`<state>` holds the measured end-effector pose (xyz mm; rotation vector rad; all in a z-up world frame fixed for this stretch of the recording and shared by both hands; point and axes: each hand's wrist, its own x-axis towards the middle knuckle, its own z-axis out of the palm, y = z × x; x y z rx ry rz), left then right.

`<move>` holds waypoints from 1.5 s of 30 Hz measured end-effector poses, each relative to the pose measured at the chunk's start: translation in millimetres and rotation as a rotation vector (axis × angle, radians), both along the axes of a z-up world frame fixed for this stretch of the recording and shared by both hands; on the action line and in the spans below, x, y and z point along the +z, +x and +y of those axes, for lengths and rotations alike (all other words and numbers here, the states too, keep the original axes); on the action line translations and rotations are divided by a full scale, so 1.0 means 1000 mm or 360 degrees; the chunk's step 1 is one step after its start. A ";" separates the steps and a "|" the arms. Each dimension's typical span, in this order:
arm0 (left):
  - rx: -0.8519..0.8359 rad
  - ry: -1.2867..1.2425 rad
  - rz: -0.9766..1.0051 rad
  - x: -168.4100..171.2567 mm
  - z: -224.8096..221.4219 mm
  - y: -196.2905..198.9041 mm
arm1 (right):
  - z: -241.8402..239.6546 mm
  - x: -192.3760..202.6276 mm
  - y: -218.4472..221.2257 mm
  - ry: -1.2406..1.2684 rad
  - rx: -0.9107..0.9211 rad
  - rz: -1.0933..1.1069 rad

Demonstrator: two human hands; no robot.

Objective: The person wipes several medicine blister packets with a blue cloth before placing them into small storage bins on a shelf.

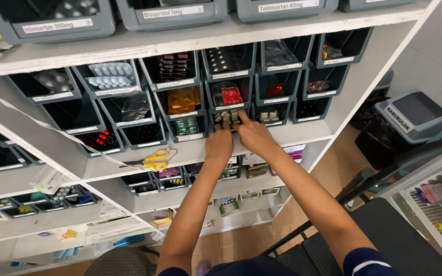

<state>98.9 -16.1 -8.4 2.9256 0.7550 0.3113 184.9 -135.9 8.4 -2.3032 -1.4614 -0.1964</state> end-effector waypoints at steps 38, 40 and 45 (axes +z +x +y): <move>-0.0270 -0.1429 -0.0438 0.020 0.001 -0.005 | 0.054 -0.012 0.010 -0.0183 -0.0149 -0.0396; -0.0295 -0.1571 -0.0483 0.014 0.005 0.001 | 0.054 -0.015 0.015 -0.0134 -0.0131 -0.0417; -0.0441 -0.1589 -0.0695 0.014 0.007 -0.001 | 0.047 -0.008 0.013 -0.0006 -0.0067 -0.0415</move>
